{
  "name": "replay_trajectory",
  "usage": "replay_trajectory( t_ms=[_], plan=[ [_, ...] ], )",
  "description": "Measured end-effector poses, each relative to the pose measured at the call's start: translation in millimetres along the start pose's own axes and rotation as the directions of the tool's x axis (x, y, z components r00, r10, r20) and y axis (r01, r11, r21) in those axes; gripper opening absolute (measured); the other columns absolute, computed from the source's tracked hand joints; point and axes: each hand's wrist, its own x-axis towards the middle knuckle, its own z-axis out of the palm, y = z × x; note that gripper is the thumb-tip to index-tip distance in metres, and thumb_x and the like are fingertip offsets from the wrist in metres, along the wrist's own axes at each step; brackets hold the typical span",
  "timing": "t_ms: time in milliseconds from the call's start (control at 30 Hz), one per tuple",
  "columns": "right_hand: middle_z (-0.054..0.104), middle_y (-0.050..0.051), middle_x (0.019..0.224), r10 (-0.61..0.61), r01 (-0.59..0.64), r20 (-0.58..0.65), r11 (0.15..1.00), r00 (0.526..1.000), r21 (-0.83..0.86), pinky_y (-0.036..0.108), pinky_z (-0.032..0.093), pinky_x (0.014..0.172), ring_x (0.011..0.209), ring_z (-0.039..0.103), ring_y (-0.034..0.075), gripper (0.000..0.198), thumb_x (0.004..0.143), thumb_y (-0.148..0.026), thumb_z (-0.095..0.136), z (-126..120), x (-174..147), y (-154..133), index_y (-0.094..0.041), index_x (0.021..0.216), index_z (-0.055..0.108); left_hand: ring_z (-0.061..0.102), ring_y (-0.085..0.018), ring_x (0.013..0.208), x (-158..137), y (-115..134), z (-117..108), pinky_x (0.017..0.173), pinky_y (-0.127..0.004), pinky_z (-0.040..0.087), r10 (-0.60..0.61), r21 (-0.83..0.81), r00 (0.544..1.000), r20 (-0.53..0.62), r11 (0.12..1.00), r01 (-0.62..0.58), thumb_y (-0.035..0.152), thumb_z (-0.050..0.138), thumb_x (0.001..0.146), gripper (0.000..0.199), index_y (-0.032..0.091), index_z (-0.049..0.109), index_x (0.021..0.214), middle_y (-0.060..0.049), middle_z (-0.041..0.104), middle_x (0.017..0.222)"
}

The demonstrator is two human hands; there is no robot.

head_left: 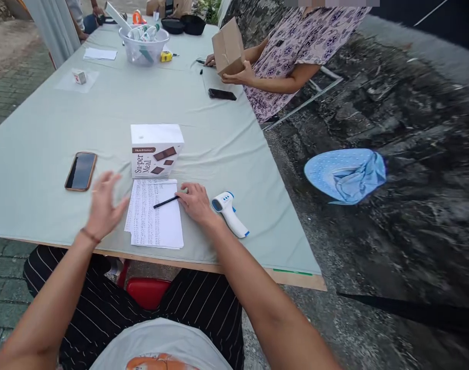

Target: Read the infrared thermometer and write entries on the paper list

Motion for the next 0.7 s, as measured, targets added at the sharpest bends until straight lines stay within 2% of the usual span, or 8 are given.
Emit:
replay_trajectory(
  t_ms=[67, 167, 267, 333, 433, 500, 600, 700],
  plan=[
    [0.063, 0.010, 0.106, -0.007, 0.008, -0.016, 1.000, 1.000, 0.022, 0.038, 0.034, 0.092, 0.096, 0.050, 0.022, 0.020, 0.089, -0.021, 0.050, -7, -9, 4, -0.022, 0.092, 0.069, 0.042, -0.034, 0.132, 21, 4, 36, 0.108, -0.054, 0.038, 0.066, 0.065, 0.974, 0.215, 0.995, -0.082, 0.047, 0.062, 0.082, 0.053, 0.023, 0.052, 0.129, -0.015, 0.043, 0.142],
    [0.063, 0.007, 0.089, 0.144, -0.104, -0.208, 0.976, 0.968, 0.193, 0.036, 0.037, 0.087, 0.086, 0.052, 0.020, 0.019, 0.090, -0.028, 0.046, -18, -20, 8, -0.020, 0.089, 0.064, 0.042, -0.038, 0.131, 31, 2, 79, 0.110, -0.055, 0.034, -0.026, 0.221, 0.972, 0.233, 0.975, -0.026, 0.045, 0.065, 0.079, 0.061, 0.014, 0.050, 0.130, -0.021, 0.045, 0.138],
    [0.059, 0.002, 0.079, 0.479, -0.201, -0.424, 0.811, 0.769, 0.550, 0.033, 0.043, 0.077, 0.074, 0.052, 0.016, 0.017, 0.085, -0.036, 0.050, -17, -21, 2, -0.020, 0.086, 0.056, 0.038, -0.040, 0.134, 17, 6, 97, 0.110, -0.055, 0.033, -0.032, 0.285, 0.979, 0.202, 0.958, -0.027, 0.049, 0.063, 0.080, 0.070, 0.011, 0.045, 0.135, -0.025, 0.036, 0.146],
    [0.056, -0.002, 0.073, 0.628, -0.133, -0.393, 0.623, 0.671, 0.771, 0.030, 0.044, 0.069, 0.067, 0.052, 0.013, 0.017, 0.077, -0.036, 0.054, -10, -15, -9, -0.021, 0.085, 0.052, 0.039, -0.042, 0.133, 5, 14, 100, 0.107, -0.055, 0.035, -0.034, 0.306, 0.978, 0.205, 0.951, -0.031, 0.048, 0.064, 0.079, 0.071, 0.013, 0.043, 0.137, -0.026, 0.029, 0.151],
    [0.056, -0.005, 0.066, 0.655, -0.046, -0.222, 0.365, 0.722, 0.930, 0.029, 0.046, 0.065, 0.060, 0.052, 0.012, 0.021, 0.071, -0.034, 0.055, 3, 0, -31, -0.021, 0.087, 0.055, 0.042, -0.042, 0.130, -5, 28, 100, 0.102, -0.054, 0.038, -0.046, 0.342, 0.974, 0.222, 0.939, -0.033, 0.048, 0.066, 0.078, 0.070, 0.016, 0.044, 0.136, -0.024, 0.026, 0.153],
    [0.058, -0.004, 0.065, 0.628, -0.074, -0.129, 0.286, 0.767, 0.955, 0.029, 0.046, 0.064, 0.058, 0.052, 0.012, 0.023, 0.069, -0.034, 0.056, 10, 8, -42, -0.020, 0.086, 0.058, 0.045, -0.042, 0.126, -2, 34, 99, 0.098, -0.053, 0.040, -0.066, 0.362, 0.970, 0.232, 0.932, -0.023, 0.050, 0.068, 0.075, 0.070, 0.017, 0.047, 0.134, -0.023, 0.027, 0.152],
    [0.058, -0.004, 0.067, 0.633, -0.141, -0.084, 0.297, 0.770, 0.944, 0.027, 0.044, 0.060, 0.058, 0.049, 0.010, 0.021, 0.065, -0.035, 0.059, 18, 12, -47, -0.020, 0.079, 0.058, 0.048, -0.041, 0.120, 14, 35, 99, 0.094, -0.053, 0.041, -0.089, 0.355, 0.972, 0.216, 0.935, 0.007, 0.053, 0.066, 0.076, 0.063, 0.021, 0.053, 0.128, -0.021, 0.037, 0.145],
    [0.054, -0.005, 0.065, 0.643, -0.166, -0.093, 0.331, 0.760, 0.929, 0.024, 0.041, 0.058, 0.060, 0.047, 0.010, 0.020, 0.068, -0.038, 0.058, 23, 10, -44, -0.020, 0.077, 0.055, 0.047, -0.036, 0.118, 32, 28, 101, 0.093, -0.050, 0.040, -0.039, 0.317, 0.976, 0.212, 0.948, -0.031, 0.043, 0.059, 0.084, 0.038, 0.024, 0.063, 0.116, -0.016, 0.050, 0.131]
  ],
)
